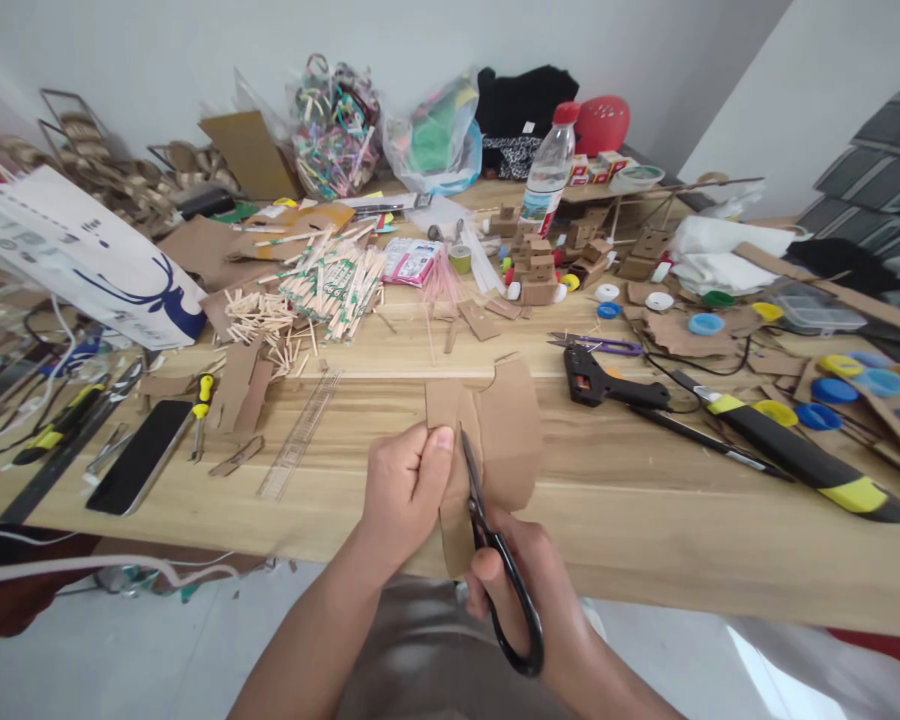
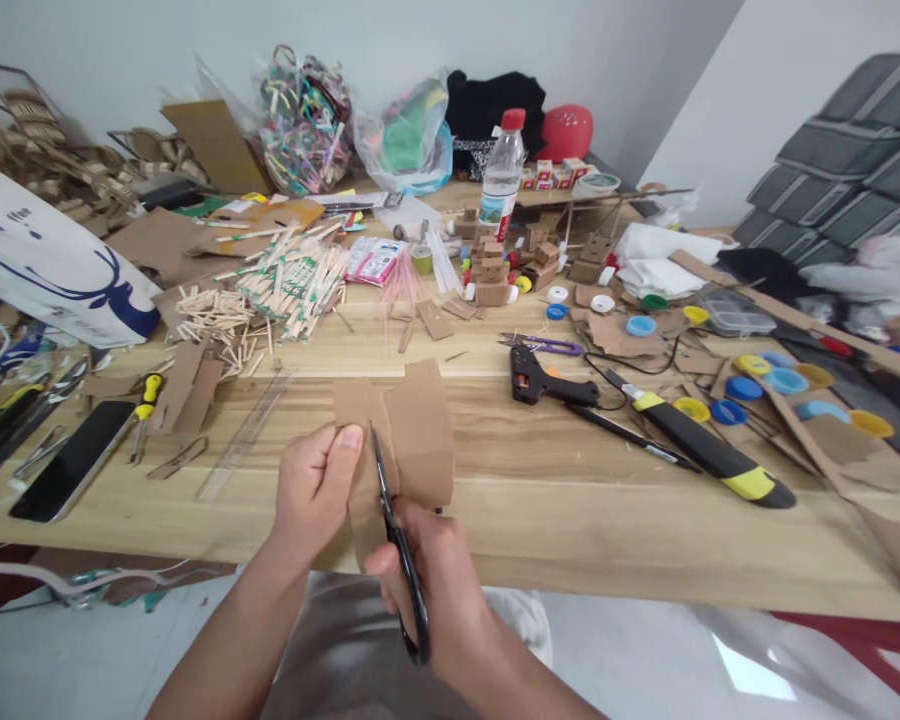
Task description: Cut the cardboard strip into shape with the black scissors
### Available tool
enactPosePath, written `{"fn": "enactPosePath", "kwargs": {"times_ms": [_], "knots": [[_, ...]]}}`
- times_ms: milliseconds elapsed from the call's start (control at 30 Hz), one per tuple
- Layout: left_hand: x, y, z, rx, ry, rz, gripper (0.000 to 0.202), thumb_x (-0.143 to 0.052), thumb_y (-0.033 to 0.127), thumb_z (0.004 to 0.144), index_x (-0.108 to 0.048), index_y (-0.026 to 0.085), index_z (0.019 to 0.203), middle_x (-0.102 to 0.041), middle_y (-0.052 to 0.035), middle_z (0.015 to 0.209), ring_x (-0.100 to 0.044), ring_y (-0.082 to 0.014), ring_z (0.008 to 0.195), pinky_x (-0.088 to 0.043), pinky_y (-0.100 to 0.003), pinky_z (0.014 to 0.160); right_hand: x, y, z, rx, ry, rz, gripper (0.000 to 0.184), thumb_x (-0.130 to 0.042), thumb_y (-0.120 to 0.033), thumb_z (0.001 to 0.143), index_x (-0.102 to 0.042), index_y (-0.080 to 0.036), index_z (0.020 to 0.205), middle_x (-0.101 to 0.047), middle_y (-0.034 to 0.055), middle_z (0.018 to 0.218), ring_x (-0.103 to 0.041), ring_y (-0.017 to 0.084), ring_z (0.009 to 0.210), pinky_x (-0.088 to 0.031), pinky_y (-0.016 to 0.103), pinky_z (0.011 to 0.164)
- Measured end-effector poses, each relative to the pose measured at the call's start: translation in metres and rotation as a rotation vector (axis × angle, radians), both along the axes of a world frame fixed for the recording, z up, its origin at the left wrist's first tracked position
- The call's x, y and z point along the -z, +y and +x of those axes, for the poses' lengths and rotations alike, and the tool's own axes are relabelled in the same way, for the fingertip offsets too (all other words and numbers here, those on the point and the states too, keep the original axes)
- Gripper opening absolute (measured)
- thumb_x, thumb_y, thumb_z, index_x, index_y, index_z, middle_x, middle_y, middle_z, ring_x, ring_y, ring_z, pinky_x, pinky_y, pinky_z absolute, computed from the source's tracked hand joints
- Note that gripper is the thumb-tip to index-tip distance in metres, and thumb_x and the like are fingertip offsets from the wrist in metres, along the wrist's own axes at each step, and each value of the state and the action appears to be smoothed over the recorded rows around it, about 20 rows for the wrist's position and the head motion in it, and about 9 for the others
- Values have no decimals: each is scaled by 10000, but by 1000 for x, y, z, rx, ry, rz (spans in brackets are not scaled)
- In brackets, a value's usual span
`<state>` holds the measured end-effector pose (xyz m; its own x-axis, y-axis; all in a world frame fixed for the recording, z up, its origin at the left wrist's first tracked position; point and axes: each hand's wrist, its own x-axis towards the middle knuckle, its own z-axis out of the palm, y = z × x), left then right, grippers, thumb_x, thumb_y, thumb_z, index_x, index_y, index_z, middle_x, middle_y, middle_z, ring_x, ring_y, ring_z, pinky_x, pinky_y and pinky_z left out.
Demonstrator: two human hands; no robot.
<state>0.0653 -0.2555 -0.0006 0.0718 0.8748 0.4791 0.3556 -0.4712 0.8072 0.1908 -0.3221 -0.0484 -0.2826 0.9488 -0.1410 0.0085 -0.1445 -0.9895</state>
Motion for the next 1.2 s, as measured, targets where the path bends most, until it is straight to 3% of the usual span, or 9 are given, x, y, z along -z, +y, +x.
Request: {"fn": "enactPosePath", "kwargs": {"times_ms": [267,500,733,967,1200], "knots": [[-2,-1,-1,3,-7,-30,537,-431,466,1004,-269,230,549,-230,73,462,-218,-85,418,-167,-248,403,-11,2,-6,53,59,-153,798,-482,-1045,547,-408,-255,632,-389,-78,439,-386,98,375,-344,239,381],[-4,-3,2,9,-12,-69,572,-430,532,997,-280,227,537,-241,64,467,-225,-89,432,-178,-252,409,-4,-2,0,40,3,31,757,-372,-982,744,-487,-235,697,-498,-33,544,-454,118,452,-401,262,458],[-3,-4,3,14,-3,-72,545,-431,487,994,-279,231,538,-243,68,460,-232,-86,422,-185,-245,405,-8,-1,0,24,6,52,747,-363,-987,735,-431,-245,680,-436,-54,518,-446,114,448,-356,253,452],[-4,-4,4,3,5,-46,537,-442,458,996,-287,227,536,-254,69,446,-248,-85,405,-169,-256,402,-5,1,-6,64,68,-24,783,-429,-1028,628,-438,-246,646,-433,-54,472,-458,118,417,-342,247,417],[-3,-4,3,12,13,-57,570,-438,517,993,-284,224,529,-244,67,448,-240,-88,407,-165,-260,406,-14,3,-10,101,76,-137,822,-473,-1065,480,-405,-255,600,-401,-72,437,-427,109,391,-327,241,392]]}}
